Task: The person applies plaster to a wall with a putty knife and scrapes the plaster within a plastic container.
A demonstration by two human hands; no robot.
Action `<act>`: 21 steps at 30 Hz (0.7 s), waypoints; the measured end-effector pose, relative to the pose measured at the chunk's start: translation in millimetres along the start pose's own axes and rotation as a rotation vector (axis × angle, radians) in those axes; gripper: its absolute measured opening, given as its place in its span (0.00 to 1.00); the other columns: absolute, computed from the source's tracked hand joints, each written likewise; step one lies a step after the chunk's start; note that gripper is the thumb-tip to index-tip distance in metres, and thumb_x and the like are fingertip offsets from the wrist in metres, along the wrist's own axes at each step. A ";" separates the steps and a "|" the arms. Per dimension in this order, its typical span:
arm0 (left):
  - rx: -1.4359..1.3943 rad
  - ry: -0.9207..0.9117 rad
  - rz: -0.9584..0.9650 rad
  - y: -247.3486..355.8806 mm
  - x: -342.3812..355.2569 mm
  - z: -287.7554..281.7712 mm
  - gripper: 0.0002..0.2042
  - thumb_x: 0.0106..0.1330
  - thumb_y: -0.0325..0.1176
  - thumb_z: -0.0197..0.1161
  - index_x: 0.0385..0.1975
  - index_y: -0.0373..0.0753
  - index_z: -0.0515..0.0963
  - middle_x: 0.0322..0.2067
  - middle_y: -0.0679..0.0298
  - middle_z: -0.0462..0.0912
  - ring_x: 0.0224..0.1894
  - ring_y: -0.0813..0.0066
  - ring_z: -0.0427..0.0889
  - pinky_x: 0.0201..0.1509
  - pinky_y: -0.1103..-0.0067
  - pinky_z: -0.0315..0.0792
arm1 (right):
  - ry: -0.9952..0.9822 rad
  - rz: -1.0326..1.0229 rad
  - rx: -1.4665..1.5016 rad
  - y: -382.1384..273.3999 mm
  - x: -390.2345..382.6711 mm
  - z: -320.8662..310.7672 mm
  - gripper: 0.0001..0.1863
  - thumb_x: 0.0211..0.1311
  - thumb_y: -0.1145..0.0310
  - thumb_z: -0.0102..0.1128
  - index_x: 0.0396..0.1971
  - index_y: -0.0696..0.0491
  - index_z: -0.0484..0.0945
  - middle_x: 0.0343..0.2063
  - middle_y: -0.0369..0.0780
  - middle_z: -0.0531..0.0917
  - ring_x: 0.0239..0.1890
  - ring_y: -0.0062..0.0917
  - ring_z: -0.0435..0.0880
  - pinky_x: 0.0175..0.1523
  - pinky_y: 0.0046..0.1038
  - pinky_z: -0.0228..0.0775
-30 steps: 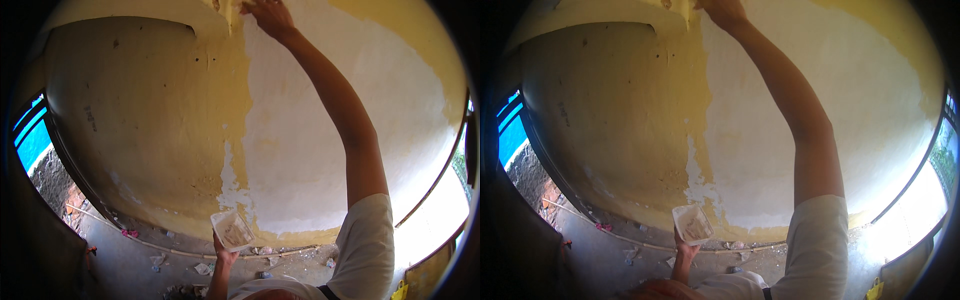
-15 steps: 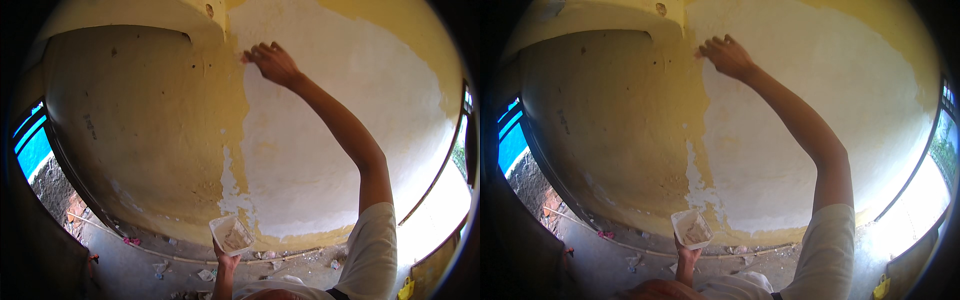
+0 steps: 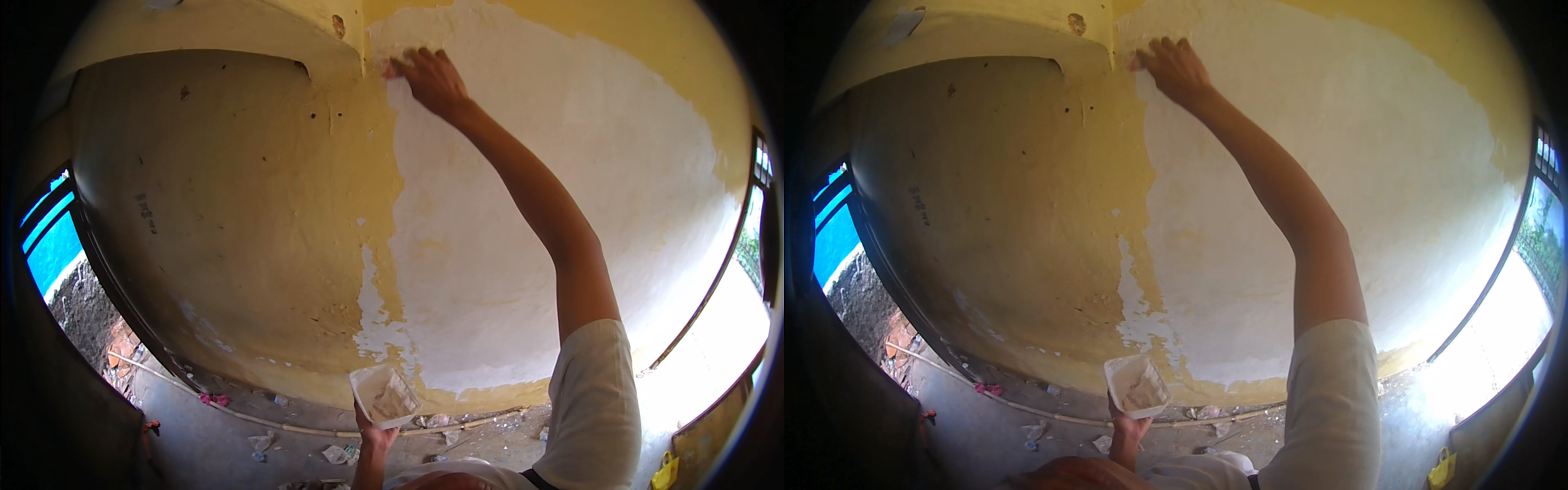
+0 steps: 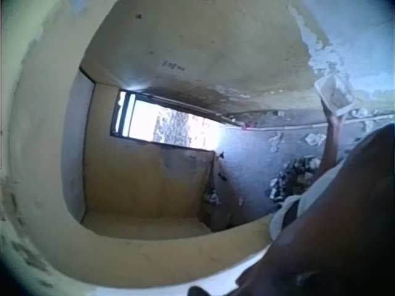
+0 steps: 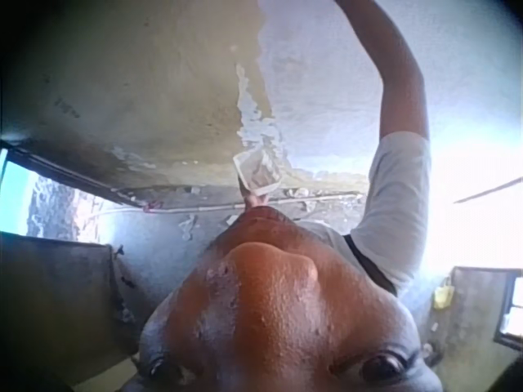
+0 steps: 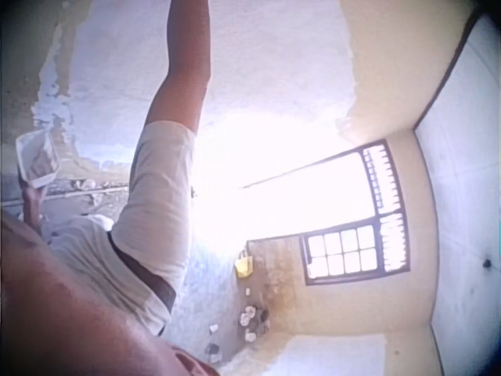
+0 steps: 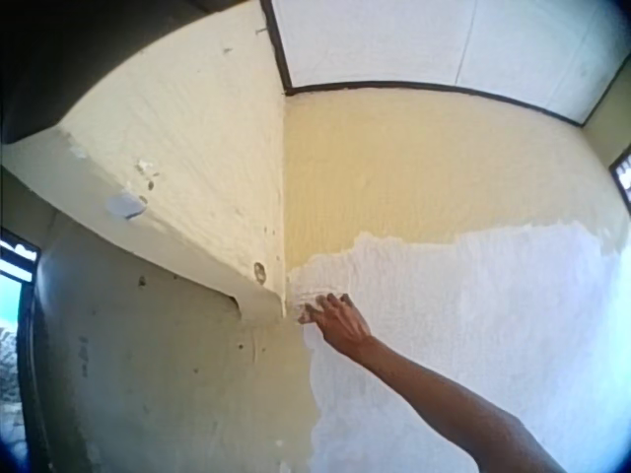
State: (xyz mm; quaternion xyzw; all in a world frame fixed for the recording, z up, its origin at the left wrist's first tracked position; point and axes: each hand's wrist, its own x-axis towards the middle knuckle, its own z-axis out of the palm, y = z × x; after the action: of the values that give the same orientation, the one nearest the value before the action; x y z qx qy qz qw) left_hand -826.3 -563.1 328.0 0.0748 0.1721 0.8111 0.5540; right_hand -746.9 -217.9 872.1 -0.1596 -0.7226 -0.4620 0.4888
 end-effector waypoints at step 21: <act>-0.096 0.006 -0.018 6.9 -13.5 -6.7 0.30 0.70 0.62 0.48 0.63 0.48 0.71 0.58 0.65 0.78 0.57 0.59 0.80 0.56 0.55 0.79 | 0.030 0.080 -0.111 12.1 79.5 -16.5 0.20 0.63 0.73 0.53 0.54 0.46 0.79 0.50 0.37 0.81 0.56 0.33 0.77 0.59 0.49 0.69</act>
State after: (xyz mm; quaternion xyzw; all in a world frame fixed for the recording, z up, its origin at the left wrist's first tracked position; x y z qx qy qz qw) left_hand -829.3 -579.1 325.2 0.0441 0.1355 0.8137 0.5636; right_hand -766.8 -242.7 947.8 -0.2083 -0.6815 -0.4839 0.5080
